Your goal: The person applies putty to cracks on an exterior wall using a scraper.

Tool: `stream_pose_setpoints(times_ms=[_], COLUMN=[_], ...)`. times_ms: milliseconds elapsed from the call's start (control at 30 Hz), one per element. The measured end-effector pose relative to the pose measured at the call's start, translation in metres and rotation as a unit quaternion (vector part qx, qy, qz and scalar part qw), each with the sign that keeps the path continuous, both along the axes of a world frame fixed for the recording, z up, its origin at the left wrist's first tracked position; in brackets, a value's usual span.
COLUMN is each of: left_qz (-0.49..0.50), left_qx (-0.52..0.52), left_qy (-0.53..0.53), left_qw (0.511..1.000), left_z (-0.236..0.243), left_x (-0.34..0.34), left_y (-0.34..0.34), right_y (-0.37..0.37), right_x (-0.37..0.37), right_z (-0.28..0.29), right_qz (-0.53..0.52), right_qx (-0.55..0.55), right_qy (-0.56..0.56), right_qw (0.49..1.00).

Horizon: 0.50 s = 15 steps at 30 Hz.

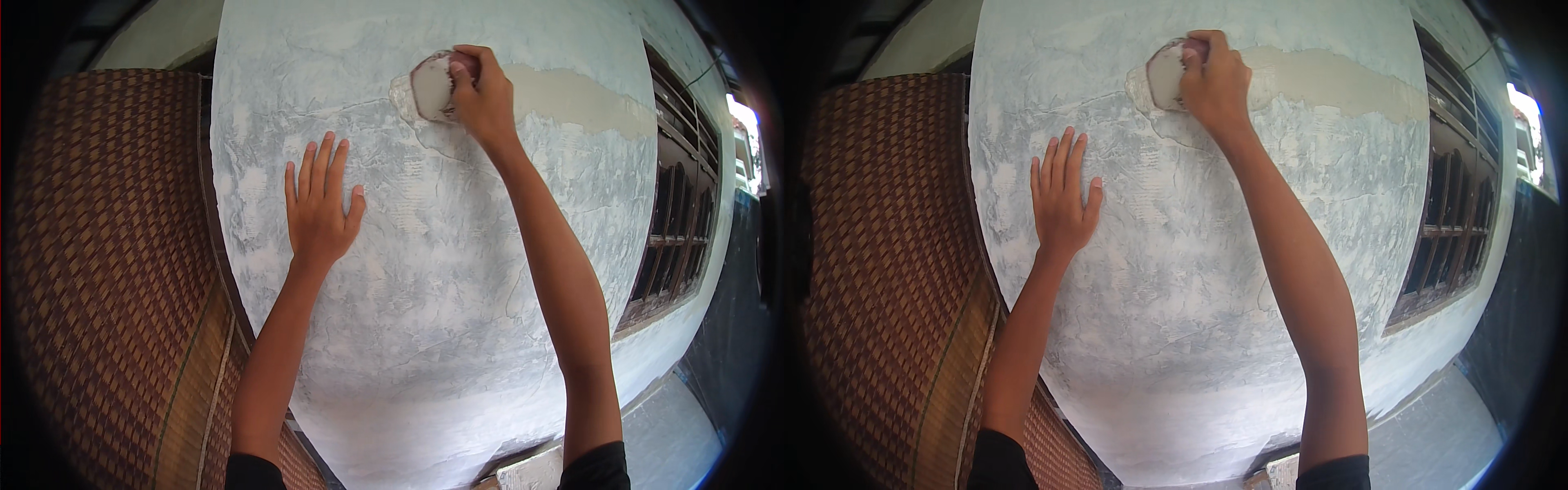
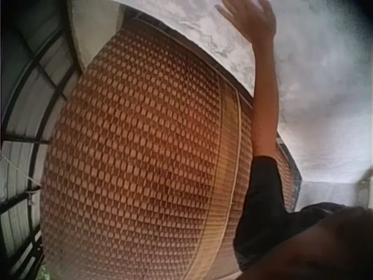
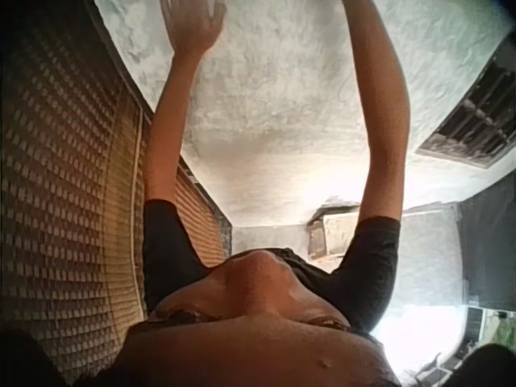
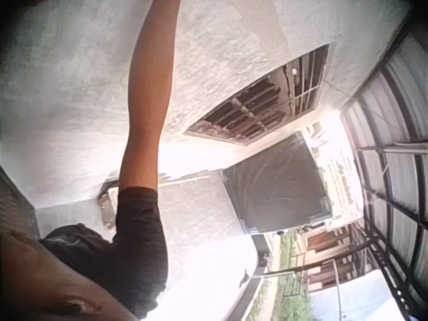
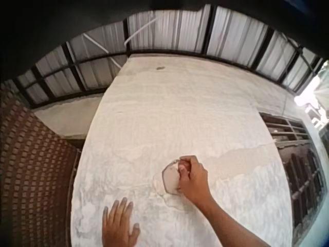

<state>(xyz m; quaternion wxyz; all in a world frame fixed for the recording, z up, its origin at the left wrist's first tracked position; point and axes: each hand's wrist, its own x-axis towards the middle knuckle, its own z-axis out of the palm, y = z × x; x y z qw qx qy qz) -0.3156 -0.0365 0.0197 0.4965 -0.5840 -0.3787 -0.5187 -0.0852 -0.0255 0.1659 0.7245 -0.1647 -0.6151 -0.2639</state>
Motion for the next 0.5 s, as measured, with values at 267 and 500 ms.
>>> stream_pose_setpoints(times_ms=[267,500], left_qz=[0.006,0.006], left_qx=[0.007,0.004], left_qy=[-0.007,-0.007], left_qw=[1.0,1.0], left_z=[-0.001,-0.001], left_x=[0.003,0.0], left_y=[0.002,0.001], right_y=[-0.003,0.0], right_x=[0.005,0.04], right_z=[0.004,0.012], right_qz=[0.124,0.076], right_qx=[0.012,-0.027], right_qy=[0.066,0.164], right_qw=[0.99,0.983])
